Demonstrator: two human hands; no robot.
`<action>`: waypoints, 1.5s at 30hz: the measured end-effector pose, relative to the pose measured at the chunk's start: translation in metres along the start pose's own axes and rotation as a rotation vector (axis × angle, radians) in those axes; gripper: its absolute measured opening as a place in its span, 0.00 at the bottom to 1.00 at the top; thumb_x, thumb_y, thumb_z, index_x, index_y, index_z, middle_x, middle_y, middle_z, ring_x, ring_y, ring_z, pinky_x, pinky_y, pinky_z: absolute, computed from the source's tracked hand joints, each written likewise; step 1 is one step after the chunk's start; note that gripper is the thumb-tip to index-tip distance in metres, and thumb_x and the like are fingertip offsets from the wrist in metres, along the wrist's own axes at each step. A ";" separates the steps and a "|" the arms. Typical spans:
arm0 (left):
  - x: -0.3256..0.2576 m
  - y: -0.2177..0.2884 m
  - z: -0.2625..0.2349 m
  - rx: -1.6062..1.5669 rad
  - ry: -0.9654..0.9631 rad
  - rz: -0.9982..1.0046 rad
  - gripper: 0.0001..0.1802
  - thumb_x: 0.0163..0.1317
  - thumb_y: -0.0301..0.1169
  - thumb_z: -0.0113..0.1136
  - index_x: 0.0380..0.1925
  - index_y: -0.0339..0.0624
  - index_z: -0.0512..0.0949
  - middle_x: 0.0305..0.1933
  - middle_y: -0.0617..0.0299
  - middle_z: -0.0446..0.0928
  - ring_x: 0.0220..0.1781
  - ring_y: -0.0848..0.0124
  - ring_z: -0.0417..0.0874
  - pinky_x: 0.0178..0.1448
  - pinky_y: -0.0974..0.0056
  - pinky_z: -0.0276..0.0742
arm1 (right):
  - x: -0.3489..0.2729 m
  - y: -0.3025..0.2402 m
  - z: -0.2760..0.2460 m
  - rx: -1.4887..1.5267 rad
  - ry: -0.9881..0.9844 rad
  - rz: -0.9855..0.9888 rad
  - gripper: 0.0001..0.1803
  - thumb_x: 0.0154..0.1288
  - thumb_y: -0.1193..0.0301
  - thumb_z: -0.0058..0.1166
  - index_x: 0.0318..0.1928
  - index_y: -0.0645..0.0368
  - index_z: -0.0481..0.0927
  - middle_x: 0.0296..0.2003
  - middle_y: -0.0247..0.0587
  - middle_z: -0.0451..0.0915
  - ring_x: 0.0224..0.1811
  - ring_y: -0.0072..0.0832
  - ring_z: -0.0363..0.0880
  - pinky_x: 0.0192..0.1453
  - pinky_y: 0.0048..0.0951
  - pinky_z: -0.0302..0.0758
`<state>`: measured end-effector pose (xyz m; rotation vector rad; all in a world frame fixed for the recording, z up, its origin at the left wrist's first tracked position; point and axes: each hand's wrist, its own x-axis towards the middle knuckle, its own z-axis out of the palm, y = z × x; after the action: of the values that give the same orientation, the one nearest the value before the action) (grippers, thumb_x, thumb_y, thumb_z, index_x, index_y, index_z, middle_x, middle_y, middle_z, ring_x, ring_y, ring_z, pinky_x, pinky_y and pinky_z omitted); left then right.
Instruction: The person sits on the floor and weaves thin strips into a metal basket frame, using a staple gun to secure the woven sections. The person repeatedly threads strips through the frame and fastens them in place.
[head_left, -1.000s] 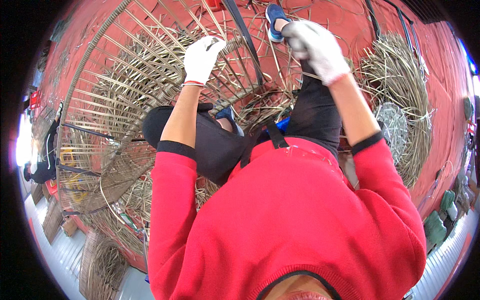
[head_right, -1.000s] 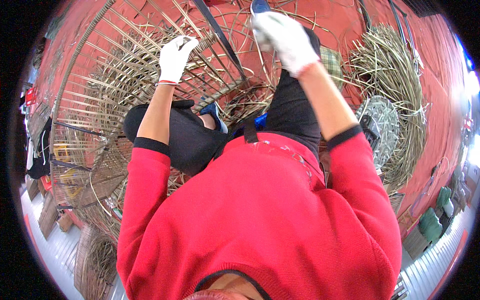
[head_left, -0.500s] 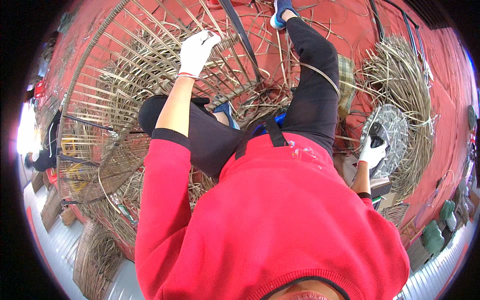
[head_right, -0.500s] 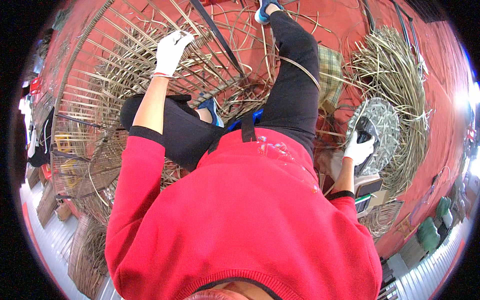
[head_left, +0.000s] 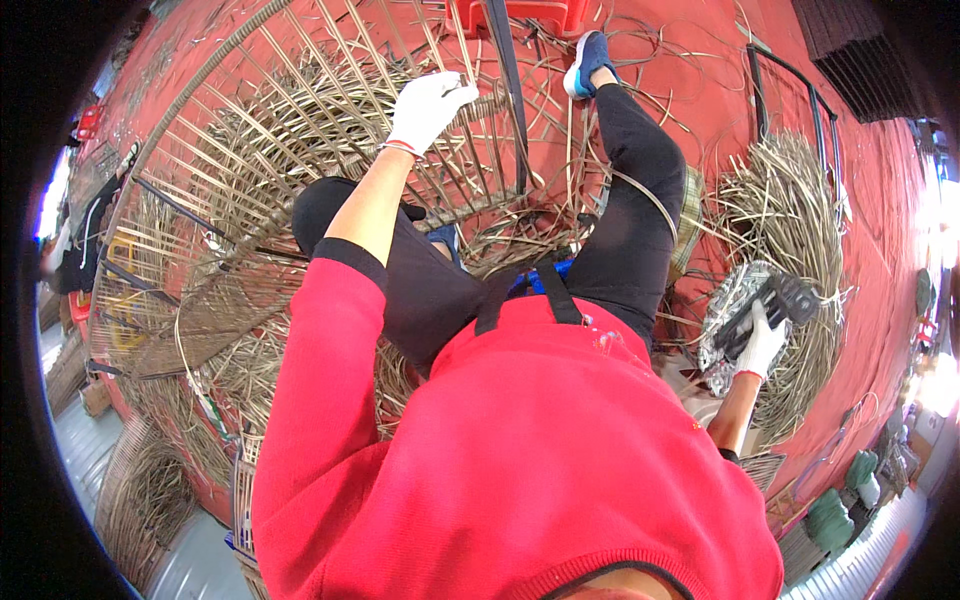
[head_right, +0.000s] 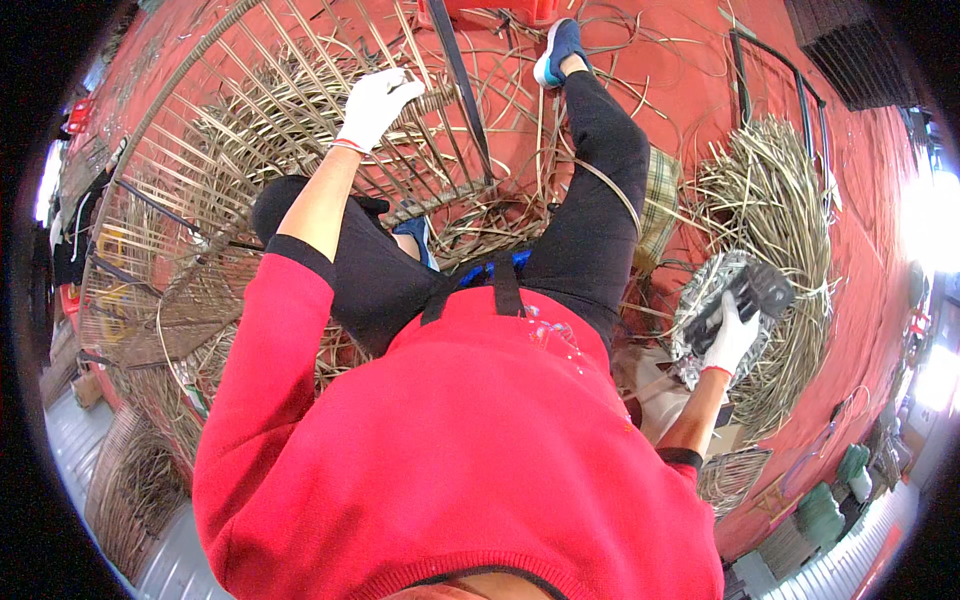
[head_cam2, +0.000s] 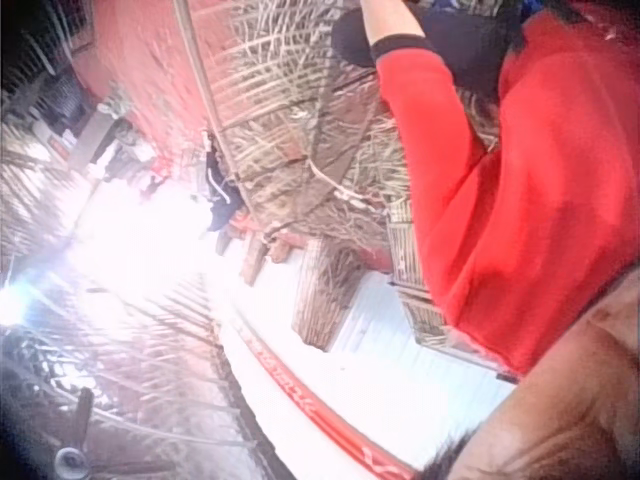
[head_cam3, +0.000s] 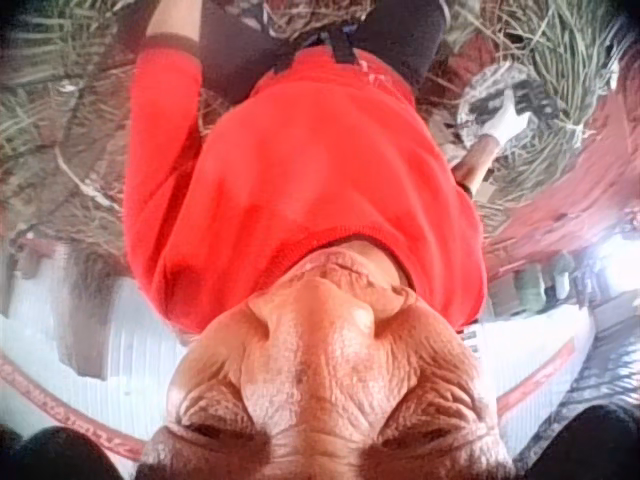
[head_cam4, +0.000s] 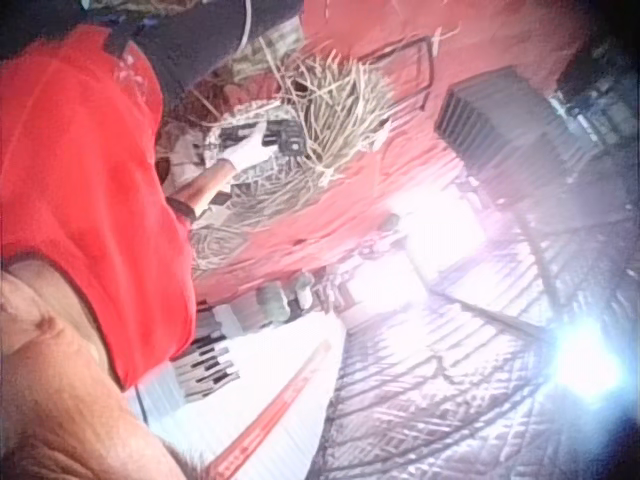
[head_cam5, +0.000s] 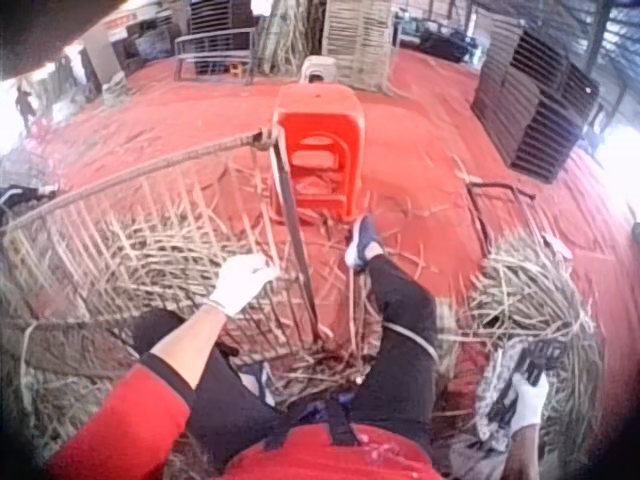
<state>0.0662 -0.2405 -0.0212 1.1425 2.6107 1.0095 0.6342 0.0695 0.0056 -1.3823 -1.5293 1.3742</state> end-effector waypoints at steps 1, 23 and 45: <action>0.000 -0.002 0.001 -0.027 0.010 -0.007 0.25 0.67 0.53 0.59 0.31 0.40 0.83 0.31 0.49 0.81 0.38 0.50 0.83 0.46 0.51 0.76 | -0.008 -0.026 0.026 -0.066 0.009 -0.040 0.07 0.66 0.75 0.65 0.40 0.58 0.78 0.25 0.30 0.77 0.21 0.20 0.71 0.28 0.25 0.70; 0.019 -0.037 0.008 -0.143 0.016 0.031 0.26 0.65 0.53 0.61 0.27 0.37 0.80 0.31 0.48 0.78 0.38 0.48 0.79 0.44 0.50 0.73 | -0.112 -0.041 0.388 -0.353 -0.779 -0.487 0.30 0.61 0.57 0.70 0.57 0.61 0.77 0.52 0.45 0.82 0.54 0.39 0.82 0.58 0.37 0.77; 0.020 -0.034 0.008 -0.095 -0.008 0.001 0.25 0.67 0.54 0.56 0.34 0.42 0.84 0.38 0.49 0.83 0.45 0.47 0.83 0.51 0.48 0.76 | -0.106 -0.022 0.393 -0.138 -0.823 -0.428 0.23 0.59 0.64 0.74 0.50 0.61 0.80 0.43 0.40 0.87 0.45 0.33 0.87 0.50 0.35 0.81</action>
<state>0.0340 -0.2389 -0.0453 1.1241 2.5260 1.1136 0.2857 -0.1354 -0.0486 -0.4760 -2.3020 1.6564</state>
